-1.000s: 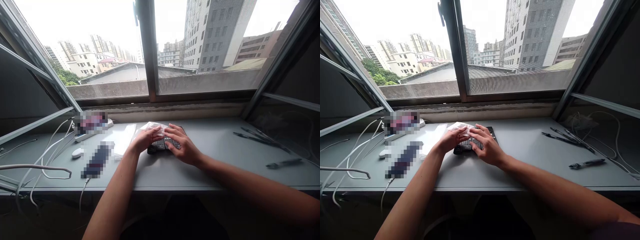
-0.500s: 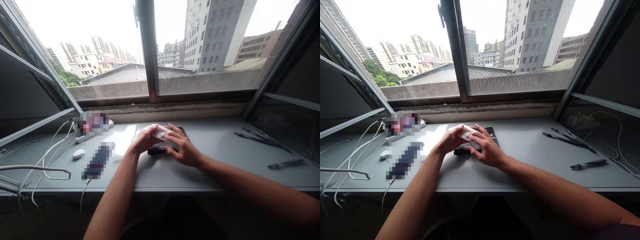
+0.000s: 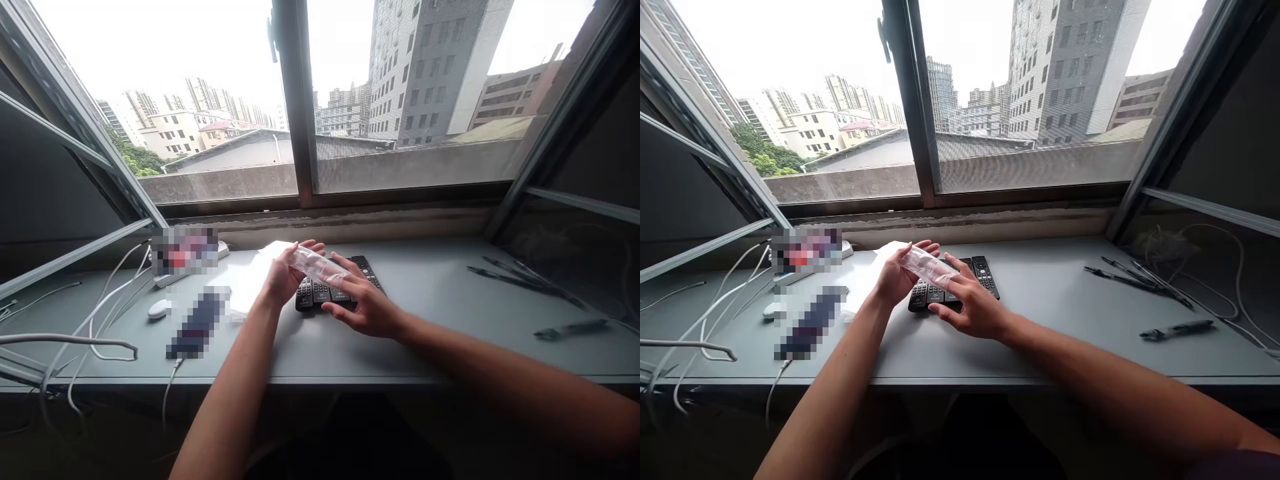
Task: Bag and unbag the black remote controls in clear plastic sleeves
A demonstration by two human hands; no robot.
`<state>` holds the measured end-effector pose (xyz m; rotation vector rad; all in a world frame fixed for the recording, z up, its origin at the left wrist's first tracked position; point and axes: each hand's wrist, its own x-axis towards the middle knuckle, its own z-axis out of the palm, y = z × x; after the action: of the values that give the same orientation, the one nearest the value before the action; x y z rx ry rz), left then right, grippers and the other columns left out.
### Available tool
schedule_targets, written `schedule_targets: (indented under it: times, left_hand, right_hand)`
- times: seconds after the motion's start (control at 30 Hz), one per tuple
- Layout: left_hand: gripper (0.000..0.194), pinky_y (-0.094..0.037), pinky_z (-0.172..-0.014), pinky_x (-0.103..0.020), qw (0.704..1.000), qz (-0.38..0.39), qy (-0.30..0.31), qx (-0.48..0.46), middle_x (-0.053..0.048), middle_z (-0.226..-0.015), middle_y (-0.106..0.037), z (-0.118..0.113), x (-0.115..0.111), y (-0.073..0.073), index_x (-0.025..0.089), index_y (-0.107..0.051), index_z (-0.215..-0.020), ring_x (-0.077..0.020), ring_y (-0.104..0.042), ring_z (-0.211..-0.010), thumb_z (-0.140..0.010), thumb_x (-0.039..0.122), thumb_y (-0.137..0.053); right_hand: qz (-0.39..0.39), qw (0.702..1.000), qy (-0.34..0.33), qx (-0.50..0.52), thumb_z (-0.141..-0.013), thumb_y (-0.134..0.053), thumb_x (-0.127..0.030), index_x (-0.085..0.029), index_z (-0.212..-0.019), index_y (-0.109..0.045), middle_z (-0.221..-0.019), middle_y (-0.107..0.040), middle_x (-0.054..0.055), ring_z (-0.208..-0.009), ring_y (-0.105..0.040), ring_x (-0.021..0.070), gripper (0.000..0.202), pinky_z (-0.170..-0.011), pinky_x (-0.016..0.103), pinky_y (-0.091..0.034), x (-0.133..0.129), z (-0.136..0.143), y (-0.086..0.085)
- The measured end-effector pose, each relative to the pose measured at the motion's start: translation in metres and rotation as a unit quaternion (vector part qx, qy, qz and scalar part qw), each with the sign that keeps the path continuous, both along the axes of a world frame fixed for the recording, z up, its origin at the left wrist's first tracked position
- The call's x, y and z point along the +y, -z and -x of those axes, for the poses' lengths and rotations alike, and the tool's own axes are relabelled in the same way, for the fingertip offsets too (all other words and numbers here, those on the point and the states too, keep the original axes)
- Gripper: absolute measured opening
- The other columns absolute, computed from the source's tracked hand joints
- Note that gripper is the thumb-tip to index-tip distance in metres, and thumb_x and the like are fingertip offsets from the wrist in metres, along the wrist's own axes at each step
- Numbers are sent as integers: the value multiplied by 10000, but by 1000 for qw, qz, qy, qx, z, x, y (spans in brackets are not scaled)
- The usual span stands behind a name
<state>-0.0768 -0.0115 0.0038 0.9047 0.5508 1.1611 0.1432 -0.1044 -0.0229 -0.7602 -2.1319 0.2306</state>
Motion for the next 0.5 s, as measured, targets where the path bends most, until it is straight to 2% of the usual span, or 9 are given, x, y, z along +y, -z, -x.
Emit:
schedule_targets:
  times: [0.07,0.2,0.3,0.4,0.5]
  left_hand:
    - [340,-612,-1002,-389,999,7,-33,-26,-188,-1218,-798,2,4,1,104,-767,-1195,-294,-770,-1150,-967,352,-716]
    - [263,-608,-912,-298,987,34,-124,-95,-82,-962,-778,6,12,3,143,-755,-1068,-194,-771,-926,-905,343,-805]
    - [229,-600,-895,-276,983,44,-136,-115,-38,-890,-743,8,14,4,168,-729,-998,-161,-753,-867,-859,298,-858]
    - [224,-603,-898,-276,981,38,-144,-121,-20,-869,-731,9,16,4,187,-709,-960,-148,-746,-850,-837,269,-878]
    - [210,-607,-905,-276,976,37,-159,-142,-6,-841,-714,11,17,4,196,-689,-922,-134,-737,-826,-842,263,-871]
  right_hand:
    - [12,1000,-7,0,-1040,-761,-376,-258,-1618,-591,-1603,-636,132,-1718,-180,395,614,-1307,707,-373,0,-1,1]
    - [29,999,-27,1,-1029,-775,-361,-273,-1598,-616,-1615,-626,125,-1713,-208,390,597,-1317,692,-366,0,-1,1]
    - [41,998,-43,1,-1025,-776,-353,-244,-1640,-562,-1616,-620,149,-1711,-223,377,660,-1317,657,-385,0,0,0]
    - [58,998,-39,0,-1022,-774,-343,-269,-1689,-487,-1694,-532,147,-1702,-262,359,730,-1310,605,-415,-2,2,-3]
    - [59,998,-35,-8,-1018,-772,-333,-298,-1663,-525,-1747,-463,129,-1687,-306,356,691,-1316,574,-412,-5,2,-5]
